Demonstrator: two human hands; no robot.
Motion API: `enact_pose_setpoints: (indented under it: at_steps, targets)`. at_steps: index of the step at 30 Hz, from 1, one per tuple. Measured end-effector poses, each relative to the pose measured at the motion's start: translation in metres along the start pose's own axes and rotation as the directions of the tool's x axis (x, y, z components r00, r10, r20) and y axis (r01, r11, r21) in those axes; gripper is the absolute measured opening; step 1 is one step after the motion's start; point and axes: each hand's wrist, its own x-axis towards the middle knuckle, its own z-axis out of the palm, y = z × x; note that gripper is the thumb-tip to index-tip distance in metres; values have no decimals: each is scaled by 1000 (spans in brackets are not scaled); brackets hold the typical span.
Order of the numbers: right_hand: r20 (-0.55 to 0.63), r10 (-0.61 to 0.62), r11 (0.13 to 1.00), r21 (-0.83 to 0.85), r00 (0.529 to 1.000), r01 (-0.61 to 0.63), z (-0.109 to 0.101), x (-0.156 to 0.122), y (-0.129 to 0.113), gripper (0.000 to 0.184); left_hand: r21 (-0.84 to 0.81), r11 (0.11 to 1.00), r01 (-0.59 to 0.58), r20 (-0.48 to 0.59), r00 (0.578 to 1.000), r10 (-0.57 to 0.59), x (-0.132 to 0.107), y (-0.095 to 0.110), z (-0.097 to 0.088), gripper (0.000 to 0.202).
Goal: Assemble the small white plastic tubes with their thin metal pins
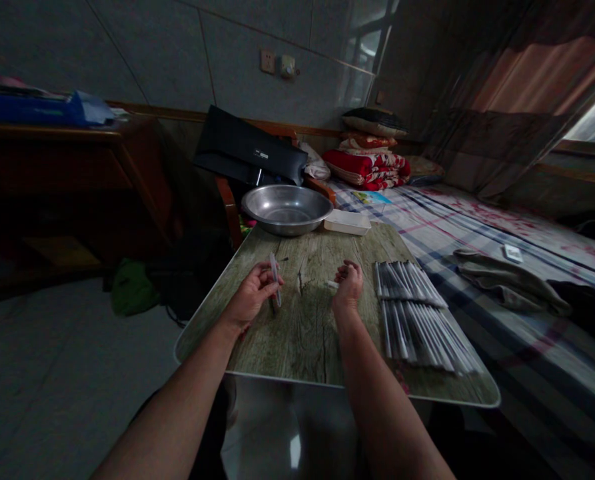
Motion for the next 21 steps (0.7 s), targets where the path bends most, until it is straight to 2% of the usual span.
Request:
enact_pose_setpoints:
  at_steps: [3,5,7,10,13,15,18,21]
  targets:
    - [-82,-23,995,-94,996,15,-5,5,2,17,-13,1000,-14,-22,1000,14,-1,4,0,78]
    - [-38,-77,977,-204,996,67,-5,4,2,19,-13,1000,-16,-29,999,16,-1,8,-1,85]
    - [89,-158,915,-361,983,180,-2,-2,2,21,-22,999,-24,-42,999,23,-1,12,-3,83]
    - [374,-181,707,-594,910,384,7,-17,2,23,-46,999,-28,-81,996,24,-1,16,-7,80]
    - [605,-50,452,-696,795,558,19,-34,4,27,-61,998,9,-132,991,-17,1,16,-9,75]
    - [679,99,300,-717,727,629,27,-43,3,29,-66,997,29,-171,984,-40,2,15,-10,71]
    - [698,338,121,-698,632,706,38,-48,0,32,-73,997,35,-202,978,-49,3,14,-10,72]
    - [677,445,37,-668,586,743,54,-41,-4,30,-72,996,42,-193,980,-56,2,16,-10,75]
